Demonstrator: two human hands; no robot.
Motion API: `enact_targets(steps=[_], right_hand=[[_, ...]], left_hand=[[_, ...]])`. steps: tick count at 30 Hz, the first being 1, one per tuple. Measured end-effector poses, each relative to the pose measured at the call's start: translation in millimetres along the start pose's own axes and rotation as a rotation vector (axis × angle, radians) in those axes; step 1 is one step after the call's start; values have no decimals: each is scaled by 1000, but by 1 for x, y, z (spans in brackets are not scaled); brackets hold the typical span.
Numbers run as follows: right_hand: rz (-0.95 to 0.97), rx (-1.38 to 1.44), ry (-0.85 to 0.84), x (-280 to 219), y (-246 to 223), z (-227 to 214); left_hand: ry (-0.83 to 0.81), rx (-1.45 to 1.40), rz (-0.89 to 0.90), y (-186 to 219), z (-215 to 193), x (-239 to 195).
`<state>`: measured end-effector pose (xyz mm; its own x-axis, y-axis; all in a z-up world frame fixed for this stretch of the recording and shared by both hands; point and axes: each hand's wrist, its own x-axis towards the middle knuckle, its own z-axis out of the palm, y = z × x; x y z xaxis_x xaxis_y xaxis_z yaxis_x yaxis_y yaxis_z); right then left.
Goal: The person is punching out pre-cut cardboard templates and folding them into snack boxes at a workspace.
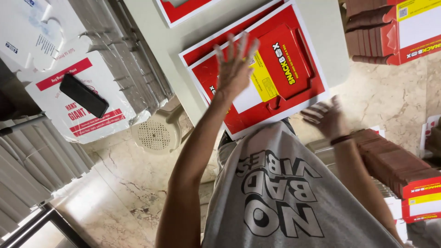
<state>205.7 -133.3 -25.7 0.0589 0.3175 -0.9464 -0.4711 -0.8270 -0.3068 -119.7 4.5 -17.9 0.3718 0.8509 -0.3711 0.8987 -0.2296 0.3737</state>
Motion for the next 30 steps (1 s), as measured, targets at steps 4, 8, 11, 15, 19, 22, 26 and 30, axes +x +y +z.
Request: enact_targets(steps=[4,8,11,15,19,22,26,30], right_hand=[[422,613,-356,96,140,-40],[-83,180,13,-12,92,104],[-107,239,-76,-31,81,110],[-17,116,20,-28,80,106],[-404,-337,204,-8,94,85],[-632,-788,311,-5,96,74],[-1008,-1243,341,-27,81,80],[-852,-721,-15,-12,70,74]], left_hand=[[101,81,-96,-51,19,10],[159,14,-27,-56,21,6],[9,-77,-36,-57,8,2],[-116,158,-35,-12,-13,-31],[-284,152,67,53,16,-71],[-362,174,60,66,47,-67],[-392,257,29,66,51,-68],[-398,209,8,61,59,-59]])
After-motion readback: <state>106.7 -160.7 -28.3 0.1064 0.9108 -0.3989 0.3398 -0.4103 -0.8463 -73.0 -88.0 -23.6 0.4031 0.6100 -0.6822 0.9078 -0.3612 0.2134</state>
